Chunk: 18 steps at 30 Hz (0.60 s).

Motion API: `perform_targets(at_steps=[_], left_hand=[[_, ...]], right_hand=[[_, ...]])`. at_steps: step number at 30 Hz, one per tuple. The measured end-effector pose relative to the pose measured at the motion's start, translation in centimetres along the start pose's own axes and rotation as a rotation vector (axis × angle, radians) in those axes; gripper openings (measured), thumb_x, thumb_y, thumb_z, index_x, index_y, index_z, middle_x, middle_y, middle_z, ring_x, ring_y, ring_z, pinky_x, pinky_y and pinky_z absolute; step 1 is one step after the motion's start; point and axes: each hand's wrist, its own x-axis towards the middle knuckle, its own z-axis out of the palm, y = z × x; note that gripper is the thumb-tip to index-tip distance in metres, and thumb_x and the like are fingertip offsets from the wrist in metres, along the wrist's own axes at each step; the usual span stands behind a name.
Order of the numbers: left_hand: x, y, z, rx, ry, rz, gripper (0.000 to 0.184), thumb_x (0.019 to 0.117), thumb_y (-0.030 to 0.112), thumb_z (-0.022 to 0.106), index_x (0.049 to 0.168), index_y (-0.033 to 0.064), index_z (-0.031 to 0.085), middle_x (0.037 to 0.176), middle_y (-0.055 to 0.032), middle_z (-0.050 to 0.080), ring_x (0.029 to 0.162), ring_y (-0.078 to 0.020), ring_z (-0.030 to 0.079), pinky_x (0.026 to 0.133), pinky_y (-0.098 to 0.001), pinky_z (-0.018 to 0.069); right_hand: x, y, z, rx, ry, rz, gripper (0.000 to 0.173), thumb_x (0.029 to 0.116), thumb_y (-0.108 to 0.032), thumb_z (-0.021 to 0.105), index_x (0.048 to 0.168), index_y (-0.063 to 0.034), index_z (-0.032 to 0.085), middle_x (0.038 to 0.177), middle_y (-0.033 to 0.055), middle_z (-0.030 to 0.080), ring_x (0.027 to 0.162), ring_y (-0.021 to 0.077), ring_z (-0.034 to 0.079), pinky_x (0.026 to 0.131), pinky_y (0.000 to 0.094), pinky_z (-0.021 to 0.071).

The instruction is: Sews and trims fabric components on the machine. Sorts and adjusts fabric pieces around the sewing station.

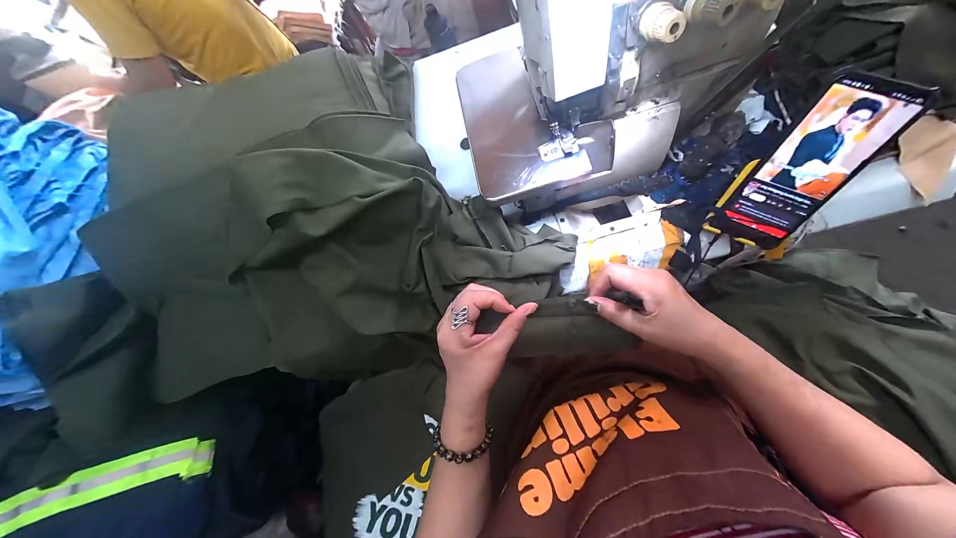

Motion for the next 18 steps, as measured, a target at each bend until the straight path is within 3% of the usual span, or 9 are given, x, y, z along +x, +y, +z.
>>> perform_targets(at_steps=[4,6,7,9,12,16,18], left_hand=[[0.3,0.2,-0.7,0.042,-0.065,-0.01,0.019,0.0801,0.014,0.086,0.092,0.0153,0.071,0.089,0.0086,0.07,0.085,-0.0015,0.067,0.079,-0.0196,0.0586],[0.7,0.2,-1.7,0.124,-0.213,-0.026,0.025,0.0826,0.02,0.084,0.104,0.012,0.075,0.091,0.0061,0.07,0.087,-0.0009,0.064,0.081,-0.0193,0.0552],[1.1,0.1,-2.4,0.18,-0.32,-0.02,0.027,0.0856,0.024,0.082,0.108,0.0108,0.076,0.093,0.0041,0.071,0.087,-0.0016,0.063,0.082,-0.0206,0.0536],[2.2,0.2,-3.6,0.299,-0.498,0.023,0.023,0.0914,0.029,0.076,0.106,0.0102,0.077,0.093,0.0014,0.071,0.087,-0.0029,0.064,0.081,-0.0216,0.054],[4.5,0.7,-3.9,0.425,-0.562,0.058,0.015,0.0922,0.025,0.074,0.093,0.0103,0.076,0.092,-0.0005,0.067,0.084,-0.0066,0.064,0.076,-0.0248,0.0551],[7.2,-0.9,-3.1,0.57,-0.693,0.07,0.011,0.0889,0.019,0.078,0.09,0.0086,0.074,0.122,-0.0056,0.068,0.099,-0.0172,0.07,0.081,-0.042,0.0604],[7.8,-2.1,-2.5,0.673,-0.775,0.016,0.012,0.0888,0.018,0.079,0.091,0.0073,0.074,0.124,-0.008,0.067,0.095,-0.0218,0.07,0.079,-0.0474,0.0603]], right_hand=[[0.1,0.2,-0.1,0.007,-0.057,0.063,0.02,0.101,-0.021,0.062,0.113,-0.0056,0.064,0.079,0.0004,0.065,0.067,-0.0001,0.06,0.065,0.0156,0.0525],[0.4,0.7,-0.3,-0.02,-0.153,0.032,0.028,0.1006,-0.022,0.063,0.124,-0.0075,0.066,0.084,0.0037,0.067,0.07,0.0057,0.062,0.067,0.0214,0.054],[0.7,0.9,-0.4,-0.037,-0.214,0.0,0.028,0.1002,-0.02,0.064,0.124,-0.007,0.068,0.09,0.0062,0.07,0.075,0.0087,0.065,0.071,0.0248,0.0558],[1.7,1.2,-0.5,-0.096,-0.273,-0.097,0.02,0.0991,-0.019,0.065,0.112,-0.005,0.073,0.096,0.0077,0.074,0.084,0.0116,0.069,0.078,0.0278,0.0577],[4.2,1.2,-0.1,-0.155,-0.177,-0.213,0.013,0.0944,-0.015,0.069,0.096,-0.0038,0.075,0.092,0.0074,0.071,0.088,0.0153,0.069,0.081,0.0312,0.0572],[8.1,2.2,1.1,-0.235,-0.219,-0.215,0.009,0.0925,-0.01,0.07,0.098,-0.0034,0.074,0.12,0.0103,0.068,0.107,0.0201,0.067,0.092,0.0376,0.0567],[9.2,3.4,1.9,-0.283,-0.27,-0.197,0.009,0.0917,-0.008,0.071,0.098,-0.0024,0.074,0.12,0.0125,0.068,0.104,0.0236,0.068,0.089,0.0408,0.0579]])
